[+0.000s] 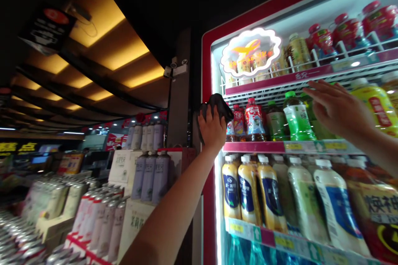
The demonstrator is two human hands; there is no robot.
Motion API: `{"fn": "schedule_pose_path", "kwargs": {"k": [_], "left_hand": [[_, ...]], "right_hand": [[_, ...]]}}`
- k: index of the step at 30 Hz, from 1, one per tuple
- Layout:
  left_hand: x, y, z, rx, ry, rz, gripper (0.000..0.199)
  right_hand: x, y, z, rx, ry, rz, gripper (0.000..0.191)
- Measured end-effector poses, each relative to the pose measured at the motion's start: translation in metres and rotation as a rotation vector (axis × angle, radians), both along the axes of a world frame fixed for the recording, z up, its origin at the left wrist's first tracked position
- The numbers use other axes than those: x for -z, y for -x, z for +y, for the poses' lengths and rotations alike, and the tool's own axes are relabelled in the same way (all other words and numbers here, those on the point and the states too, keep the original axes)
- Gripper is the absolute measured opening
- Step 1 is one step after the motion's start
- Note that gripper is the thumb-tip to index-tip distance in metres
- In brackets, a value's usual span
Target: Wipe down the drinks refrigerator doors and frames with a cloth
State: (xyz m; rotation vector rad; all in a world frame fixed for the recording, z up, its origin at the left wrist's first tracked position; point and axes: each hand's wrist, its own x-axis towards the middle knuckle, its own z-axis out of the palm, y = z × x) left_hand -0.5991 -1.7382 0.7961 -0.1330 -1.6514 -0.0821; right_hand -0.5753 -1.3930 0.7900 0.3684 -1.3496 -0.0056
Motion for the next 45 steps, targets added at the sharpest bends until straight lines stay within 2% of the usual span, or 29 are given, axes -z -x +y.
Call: {"fn": "schedule_pose_path", "kwargs": {"k": [2, 3, 4, 5, 7, 10, 12, 14, 18, 19, 20, 21, 22, 26, 27, 28, 29, 30, 34, 35, 36, 37, 39, 42, 43, 45], "left_hand": [[0.03, -0.001, -0.006, 0.002, 0.043, -0.007, 0.057], [0.039, -0.001, -0.009, 0.004, 0.061, -0.008, 0.057], [0.042, 0.0, -0.011, 0.003, 0.071, -0.007, 0.057], [0.038, 0.0, -0.012, 0.0, 0.075, -0.005, 0.057], [0.015, 0.002, -0.012, -0.009, 0.063, 0.0, 0.057], [-0.032, 0.005, -0.007, -0.016, 0.03, 0.017, 0.058], [-0.044, 0.005, -0.004, -0.014, 0.011, 0.038, 0.059], [-0.031, 0.004, -0.004, -0.005, 0.003, 0.054, 0.059], [0.031, 0.003, -0.012, 0.037, 0.082, 0.068, 0.06], [0.04, 0.003, -0.015, 0.049, 0.122, 0.066, 0.06], [0.042, 0.003, -0.017, 0.06, 0.153, 0.063, 0.06], [0.038, 0.003, -0.018, 0.068, 0.169, 0.057, 0.06], [0.027, 0.004, -0.017, 0.073, 0.164, 0.049, 0.059], [-0.038, 0.004, -0.007, 0.057, 0.032, 0.0, 0.061], [-0.047, 0.003, -0.004, 0.051, 0.005, -0.005, 0.062], [-0.048, 0.001, -0.001, 0.045, -0.01, -0.004, 0.062], [-0.042, -0.001, 0.001, 0.041, -0.012, 0.0, 0.062], [-0.029, -0.002, 0.001, 0.038, -0.007, 0.003, 0.062], [0.056, -0.009, -0.009, 0.052, 0.064, -0.029, 0.063], [0.072, -0.009, -0.012, 0.064, 0.101, -0.041, 0.064], [0.081, -0.009, -0.016, 0.071, 0.129, -0.051, 0.064], [0.083, -0.009, -0.017, 0.074, 0.139, -0.055, 0.064], [0.067, -0.007, -0.015, 0.071, 0.095, -0.049, 0.063], [0.022, -0.004, 0.003, 0.061, -0.058, -0.01, 0.061], [0.012, -0.005, 0.011, 0.067, -0.073, 0.002, 0.061], [0.01, -0.01, 0.025, 0.095, 0.009, 0.013, 0.062]], "right_hand": [[0.0, 0.0, 0.0, 0.027, -0.013, 0.017, 0.045], [0.0, -0.001, -0.001, 0.04, -0.018, 0.024, 0.045], [0.0, -0.001, -0.001, 0.05, -0.023, 0.031, 0.046], [0.0, -0.002, -0.001, 0.056, -0.024, 0.039, 0.046], [0.001, -0.003, -0.002, 0.063, -0.028, 0.05, 0.045], [0.001, -0.003, -0.001, 0.065, -0.041, 0.051, 0.045], [0.001, -0.003, -0.001, 0.061, -0.049, 0.053, 0.044], [0.002, -0.003, -0.001, 0.057, -0.046, 0.056, 0.044], [0.003, -0.002, -0.002, 0.059, -0.026, 0.053, 0.044], [0.003, -0.002, -0.003, 0.063, -0.023, 0.049, 0.044], [0.003, -0.002, -0.003, 0.067, -0.021, 0.046, 0.044], [0.003, -0.003, -0.003, 0.071, -0.019, 0.043, 0.044], [0.003, -0.003, -0.003, 0.074, -0.02, 0.04, 0.044], [0.003, -0.004, 0.0, 0.063, -0.027, 0.035, 0.043], [0.003, -0.003, 0.001, 0.056, -0.029, 0.034, 0.043], [0.003, -0.003, 0.001, 0.049, -0.029, 0.034, 0.043], [0.004, -0.003, 0.002, 0.043, -0.028, 0.034, 0.043], [0.004, -0.002, 0.002, 0.039, -0.027, 0.035, 0.043], [0.004, -0.002, 0.002, 0.033, -0.021, 0.044, 0.043], [0.004, -0.002, 0.002, 0.032, -0.021, 0.045, 0.043], [0.003, -0.002, 0.001, 0.033, -0.021, 0.045, 0.043], [0.003, -0.003, 0.001, 0.035, -0.022, 0.043, 0.043], [0.003, -0.004, 0.0, 0.037, -0.024, 0.042, 0.044], [0.002, -0.006, -0.001, 0.023, -0.019, 0.05, 0.044], [0.002, -0.006, -0.002, 0.017, -0.017, 0.05, 0.043], [0.002, -0.007, -0.002, 0.01, -0.011, 0.045, 0.043]]}}
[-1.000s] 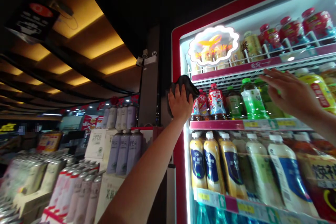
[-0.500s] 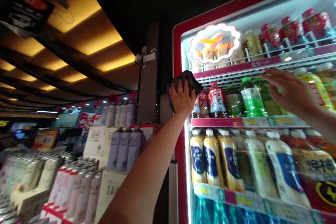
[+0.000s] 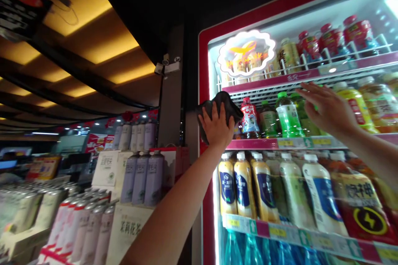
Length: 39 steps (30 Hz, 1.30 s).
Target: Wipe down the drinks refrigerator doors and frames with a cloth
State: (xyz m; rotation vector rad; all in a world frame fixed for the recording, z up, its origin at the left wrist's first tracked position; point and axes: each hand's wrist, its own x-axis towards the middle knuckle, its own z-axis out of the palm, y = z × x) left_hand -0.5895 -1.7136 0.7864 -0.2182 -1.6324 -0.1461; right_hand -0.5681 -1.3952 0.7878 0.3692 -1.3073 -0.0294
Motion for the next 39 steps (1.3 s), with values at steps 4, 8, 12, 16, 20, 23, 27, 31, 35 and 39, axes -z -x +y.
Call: {"fn": "schedule_pose_path", "kwargs": {"k": [4, 8, 12, 16, 20, 23, 27, 31, 35, 39], "left_hand": [[0.045, -0.01, -0.005, 0.082, 0.468, -0.015, 0.066], [0.059, -0.009, -0.032, 0.058, 0.492, -0.052, 0.062], [0.006, -0.002, -0.011, -0.021, -0.005, -0.022, 0.059], [-0.026, -0.006, 0.054, 0.01, -0.096, 0.014, 0.061], [0.012, -0.016, 0.085, 0.088, 0.226, 0.041, 0.061], [0.043, -0.021, 0.07, 0.14, 0.505, 0.003, 0.061], [0.029, -0.025, 0.057, 0.121, 0.333, -0.068, 0.058], [-0.02, -0.027, 0.108, 0.091, -0.222, -0.053, 0.063], [-0.019, -0.033, 0.172, 0.144, -0.079, 0.015, 0.061], [0.026, -0.037, 0.173, 0.174, 0.342, 0.024, 0.057]], "right_hand": [[0.0, -0.002, -0.002, -0.012, 0.015, -0.022, 0.042], [-0.001, -0.003, -0.003, -0.011, 0.017, -0.047, 0.042], [-0.002, -0.001, -0.002, -0.027, -0.001, -0.053, 0.048], [-0.005, 0.003, 0.003, -0.068, -0.022, -0.074, 0.062], [-0.008, 0.007, 0.007, -0.067, -0.041, -0.099, 0.069], [-0.008, 0.003, 0.014, -0.028, -0.091, -0.141, 0.066], [-0.001, -0.019, 0.04, 0.055, -0.278, -0.233, 0.059], [0.016, -0.044, 0.072, 0.185, -0.415, -0.264, 0.052], [0.04, -0.054, 0.1, 0.259, -0.478, -0.219, 0.053], [0.059, -0.059, 0.124, 0.273, -0.528, -0.167, 0.051]]}}
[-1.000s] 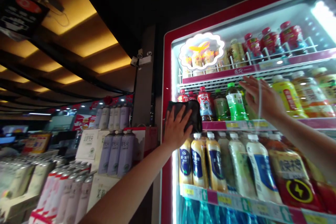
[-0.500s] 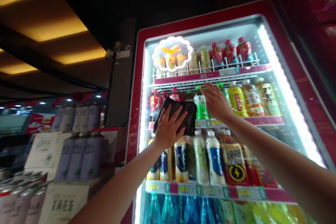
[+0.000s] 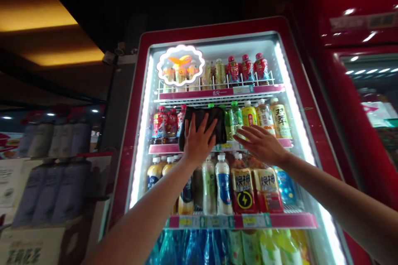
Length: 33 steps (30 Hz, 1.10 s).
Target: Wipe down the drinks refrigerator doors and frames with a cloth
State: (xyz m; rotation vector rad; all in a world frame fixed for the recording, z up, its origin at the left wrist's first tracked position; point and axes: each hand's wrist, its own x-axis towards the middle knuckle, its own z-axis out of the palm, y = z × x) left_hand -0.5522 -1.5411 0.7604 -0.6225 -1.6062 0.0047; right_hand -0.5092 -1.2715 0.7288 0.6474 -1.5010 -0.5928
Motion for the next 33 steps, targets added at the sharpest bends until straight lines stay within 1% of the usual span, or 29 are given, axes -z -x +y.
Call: {"fn": "schedule_pose_path", "kwargs": {"k": [1, 2, 3, 4, 5, 6, 7, 8, 9, 10, 11, 12, 13, 14, 15, 17, 19, 20, 21, 22, 23, 24, 26, 27, 28, 29, 30, 31, 33], "left_hand": [[0.008, -0.001, -0.008, -0.007, 0.069, -0.007, 0.057], [0.013, -0.001, -0.017, -0.02, 0.106, -0.017, 0.057], [0.013, -0.002, -0.025, -0.034, 0.104, -0.027, 0.056], [0.009, -0.002, -0.029, -0.048, 0.056, -0.039, 0.056], [0.001, -0.002, -0.028, -0.061, -0.034, -0.052, 0.056], [-0.009, -0.003, -0.023, -0.07, -0.157, -0.066, 0.056], [-0.021, -0.003, -0.013, -0.076, -0.291, -0.082, 0.057], [-0.033, -0.004, 0.001, -0.078, -0.418, -0.096, 0.058], [-0.043, -0.005, 0.019, -0.074, -0.508, -0.106, 0.059], [-0.05, -0.006, 0.037, -0.068, -0.544, -0.104, 0.06], [-0.052, -0.008, 0.055, -0.058, -0.534, -0.092, 0.06], [-0.05, -0.01, 0.071, -0.046, -0.481, -0.072, 0.06], [-0.044, -0.012, 0.083, -0.034, -0.395, -0.049, 0.06], [-0.033, -0.014, 0.091, -0.023, -0.291, -0.028, 0.059], [-0.02, -0.016, 0.093, -0.014, -0.18, -0.011, 0.059], [0.007, -0.019, 0.086, -0.004, 0.027, 0.001, 0.06], [0.028, -0.021, 0.07, -0.008, 0.162, -0.014, 0.061], [0.033, -0.022, 0.062, -0.017, 0.184, -0.025, 0.061], [0.033, -0.022, 0.058, -0.028, 0.167, -0.035, 0.06], [0.029, -0.022, 0.057, -0.041, 0.104, -0.043, 0.059], [0.022, -0.022, 0.061, -0.054, 0.002, -0.051, 0.058], [0.012, -0.023, 0.07, -0.064, -0.12, -0.058, 0.058], [-0.009, -0.025, 0.101, -0.066, -0.337, -0.074, 0.059], [-0.019, -0.027, 0.12, -0.057, -0.394, -0.077, 0.059], [-0.025, -0.029, 0.14, -0.04, -0.406, -0.076, 0.059], [-0.028, -0.032, 0.158, -0.017, -0.375, -0.07, 0.06], [-0.027, -0.034, 0.175, 0.01, -0.311, -0.059, 0.06], [-0.023, -0.037, 0.188, 0.039, -0.225, -0.045, 0.06], [-0.008, -0.041, 0.204, 0.09, -0.03, -0.016, 0.06]], "right_hand": [[0.003, -0.002, 0.006, 0.001, -0.015, 0.002, 0.052], [0.005, -0.004, 0.012, 0.004, -0.032, 0.001, 0.052], [0.006, -0.007, 0.017, 0.009, -0.052, -0.001, 0.051], [0.006, -0.01, 0.023, 0.013, -0.07, -0.002, 0.051], [0.006, -0.012, 0.03, 0.02, -0.083, -0.004, 0.05], [0.005, -0.015, 0.036, 0.029, -0.085, -0.007, 0.049], [0.004, -0.017, 0.042, 0.039, -0.075, -0.01, 0.049], [0.004, -0.019, 0.048, 0.047, -0.056, -0.011, 0.049], [0.003, -0.021, 0.054, 0.052, -0.032, -0.012, 0.05], [0.003, -0.023, 0.059, 0.052, -0.009, -0.011, 0.05], [0.004, -0.024, 0.064, 0.047, 0.009, -0.008, 0.05], [0.004, -0.025, 0.069, 0.038, 0.021, -0.006, 0.051], [0.006, -0.026, 0.074, 0.03, 0.026, -0.006, 0.052], [0.007, -0.027, 0.08, 0.024, 0.024, -0.009, 0.053], [0.009, -0.028, 0.085, 0.021, 0.018, -0.014, 0.053], [0.012, -0.03, 0.097, 0.022, -0.001, -0.033, 0.053], [0.015, -0.031, 0.109, 0.033, -0.013, -0.059, 0.052], [0.015, -0.032, 0.115, 0.039, -0.013, -0.074, 0.053], [0.016, -0.033, 0.12, 0.046, -0.009, -0.089, 0.054], [0.016, -0.034, 0.124, 0.053, -0.005, -0.102, 0.055], [0.016, -0.034, 0.128, 0.061, -0.001, -0.111, 0.056], [0.016, -0.035, 0.131, 0.068, 0.004, -0.117, 0.057], [0.016, -0.038, 0.135, 0.073, 0.019, -0.115, 0.057], [0.017, -0.039, 0.138, 0.073, 0.028, -0.109, 0.057], [0.019, -0.04, 0.14, 0.073, 0.039, -0.102, 0.057], [0.021, -0.041, 0.144, 0.075, 0.051, -0.095, 0.057], [0.024, -0.042, 0.148, 0.078, 0.063, -0.088, 0.057], [0.028, -0.043, 0.154, 0.081, 0.074, -0.08, 0.056], [0.038, -0.044, 0.166, 0.075, 0.09, -0.067, 0.054]]}}
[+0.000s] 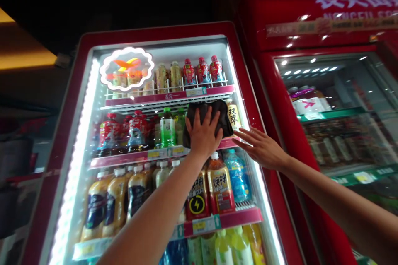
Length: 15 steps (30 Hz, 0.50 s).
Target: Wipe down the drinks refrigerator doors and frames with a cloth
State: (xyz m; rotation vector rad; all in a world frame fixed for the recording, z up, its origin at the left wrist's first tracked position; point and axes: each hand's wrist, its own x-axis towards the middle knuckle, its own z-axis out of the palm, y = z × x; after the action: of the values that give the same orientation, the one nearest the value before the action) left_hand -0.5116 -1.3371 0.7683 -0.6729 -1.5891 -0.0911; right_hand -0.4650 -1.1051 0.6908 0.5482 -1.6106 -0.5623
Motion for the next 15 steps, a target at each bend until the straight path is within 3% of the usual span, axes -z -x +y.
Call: {"fn": "schedule_pose_path", "kwargs": {"k": [2, 4, 7, 11, 13, 15], "left_hand": [[0.014, -0.001, 0.005, 0.023, 0.141, 0.026, 0.059], [0.018, -0.001, 0.006, 0.009, 0.187, 0.03, 0.057], [0.001, -0.002, 0.021, -0.036, 0.117, 0.008, 0.057], [-0.022, -0.011, 0.067, -0.031, 0.032, -0.027, 0.061], [-0.015, -0.016, 0.088, 0.004, 0.145, -0.022, 0.06], [0.004, -0.019, 0.1, 0.037, 0.266, -0.008, 0.058]], "right_hand": [[0.01, -0.002, 0.013, -0.02, 0.01, 0.005, 0.052], [0.017, -0.005, 0.022, -0.036, 0.033, 0.005, 0.049], [0.018, -0.015, 0.027, -0.044, 0.111, 0.037, 0.045], [0.004, -0.031, 0.027, -0.025, 0.261, 0.081, 0.044], [-0.002, -0.038, 0.029, -0.016, 0.342, 0.09, 0.048], [-0.004, -0.041, 0.034, -0.019, 0.416, 0.083, 0.052]]}}
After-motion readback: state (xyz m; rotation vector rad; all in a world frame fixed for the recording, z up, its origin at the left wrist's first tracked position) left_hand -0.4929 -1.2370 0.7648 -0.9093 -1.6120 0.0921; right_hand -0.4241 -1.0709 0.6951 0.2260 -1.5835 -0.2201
